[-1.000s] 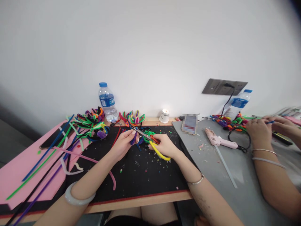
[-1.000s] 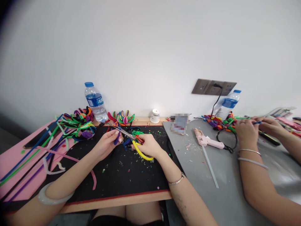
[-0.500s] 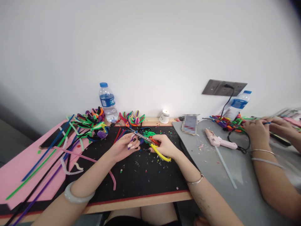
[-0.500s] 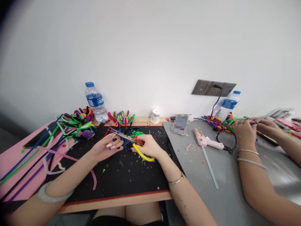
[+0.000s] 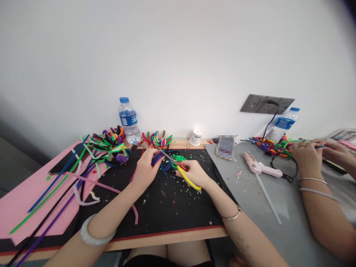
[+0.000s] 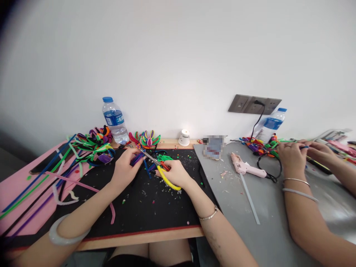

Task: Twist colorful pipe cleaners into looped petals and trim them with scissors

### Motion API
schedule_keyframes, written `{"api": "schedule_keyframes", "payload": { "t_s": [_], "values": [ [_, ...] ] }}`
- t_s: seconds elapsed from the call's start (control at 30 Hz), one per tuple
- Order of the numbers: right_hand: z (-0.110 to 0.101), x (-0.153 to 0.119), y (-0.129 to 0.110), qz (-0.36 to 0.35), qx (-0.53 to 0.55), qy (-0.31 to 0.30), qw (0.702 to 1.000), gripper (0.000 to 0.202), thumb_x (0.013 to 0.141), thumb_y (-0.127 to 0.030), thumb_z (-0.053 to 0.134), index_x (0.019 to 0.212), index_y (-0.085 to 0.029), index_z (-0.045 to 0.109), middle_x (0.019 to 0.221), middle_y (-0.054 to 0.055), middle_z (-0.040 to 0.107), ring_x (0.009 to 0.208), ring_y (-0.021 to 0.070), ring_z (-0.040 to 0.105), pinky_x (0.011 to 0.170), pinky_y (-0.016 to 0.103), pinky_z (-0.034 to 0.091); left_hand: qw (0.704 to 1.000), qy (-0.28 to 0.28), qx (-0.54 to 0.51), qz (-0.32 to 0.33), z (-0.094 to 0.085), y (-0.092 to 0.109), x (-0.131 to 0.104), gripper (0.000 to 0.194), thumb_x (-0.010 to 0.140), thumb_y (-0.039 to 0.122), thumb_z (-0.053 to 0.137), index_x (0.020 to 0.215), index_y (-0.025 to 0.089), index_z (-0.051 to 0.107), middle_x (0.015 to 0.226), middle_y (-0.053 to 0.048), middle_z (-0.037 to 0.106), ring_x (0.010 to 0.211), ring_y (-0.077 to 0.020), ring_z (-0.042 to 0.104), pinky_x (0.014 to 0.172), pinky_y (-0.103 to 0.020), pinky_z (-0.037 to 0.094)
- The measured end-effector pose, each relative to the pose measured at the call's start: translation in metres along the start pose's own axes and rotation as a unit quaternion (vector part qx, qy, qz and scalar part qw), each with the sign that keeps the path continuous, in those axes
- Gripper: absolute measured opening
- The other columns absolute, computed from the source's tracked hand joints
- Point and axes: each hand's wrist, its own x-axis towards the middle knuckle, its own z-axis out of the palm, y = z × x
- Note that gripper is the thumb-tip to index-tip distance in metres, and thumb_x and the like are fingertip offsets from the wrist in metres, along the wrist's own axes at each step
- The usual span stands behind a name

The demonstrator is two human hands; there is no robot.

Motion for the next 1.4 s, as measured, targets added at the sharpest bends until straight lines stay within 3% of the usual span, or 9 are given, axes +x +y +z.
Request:
{"api": "schedule_keyframes", "payload": {
  "t_s": [0.3,0.53,0.73,0.93,1.2,1.4],
  "values": [
    [0.002,0.0,0.003,0.011,-0.012,0.004,1.0,0.042,0.064,-0.05,0.056,0.053,-0.016,0.036,0.056,-0.006,0.025,0.052,0.0064,0.024,0.046,0.019,0.018,0.996,-0.001,0.07,0.062,0.0,-0.011,-0.003,0.019,0.084,0.024,0.043,0.091,0.016,0.059,0.09,-0.007,0.066,0.082,-0.0181,0.061,0.076,-0.029,0.045],
    [0.003,0.0,0.004,0.003,-0.032,0.012,0.999,0.042,0.064,-0.051,0.058,0.053,-0.015,0.037,0.056,-0.006,0.025,0.053,0.0067,0.023,0.046,0.02,0.017,0.999,-0.025,-0.025,-0.032,-0.003,-0.004,-0.002,0.019,0.083,0.024,0.044,0.085,0.016,0.061,0.079,-0.004,0.068,0.072,-0.0161,0.063,0.067,-0.024,0.047],
    [0.001,0.001,0.006,-0.013,-0.044,0.015,0.999,0.041,0.065,-0.051,0.057,0.054,-0.014,0.042,0.056,-0.005,0.027,0.053,0.0068,0.024,0.047,0.02,0.017,0.979,-0.064,-0.162,-0.107,-0.006,-0.001,0.003,0.018,0.08,0.028,0.049,0.078,0.015,0.061,0.07,-0.003,0.067,0.066,-0.0159,0.063,0.067,-0.026,0.049],
    [-0.001,0.002,0.005,-0.026,-0.056,0.024,0.998,0.039,0.064,-0.049,0.057,0.053,-0.014,0.043,0.054,-0.006,0.028,0.053,0.0066,0.024,0.047,0.02,0.017,0.908,-0.107,-0.349,-0.205,-0.004,-0.007,0.006,0.017,0.075,0.03,0.057,0.075,0.013,0.059,0.065,-0.002,0.065,0.061,-0.0152,0.062,0.065,-0.029,0.051],
    [-0.003,0.001,0.004,-0.04,-0.05,0.025,0.998,0.039,0.062,-0.047,0.06,0.052,-0.015,0.041,0.054,-0.005,0.028,0.052,0.0068,0.024,0.047,0.02,0.017,0.83,-0.145,-0.462,-0.275,-0.007,-0.007,0.007,0.015,0.071,0.027,0.063,0.07,0.013,0.059,0.063,-0.001,0.062,0.058,-0.0109,0.059,0.061,-0.024,0.049],
    [-0.004,0.002,0.005,-0.069,-0.054,0.021,0.996,0.039,0.063,-0.046,0.06,0.053,-0.016,0.037,0.055,-0.006,0.029,0.053,0.0071,0.026,0.048,0.02,0.018,0.751,-0.175,-0.557,-0.309,-0.007,-0.012,0.005,0.011,0.07,0.021,0.065,0.066,0.013,0.059,0.059,0.001,0.058,0.053,-0.0075,0.054,0.054,-0.02,0.045]
  ]
}}
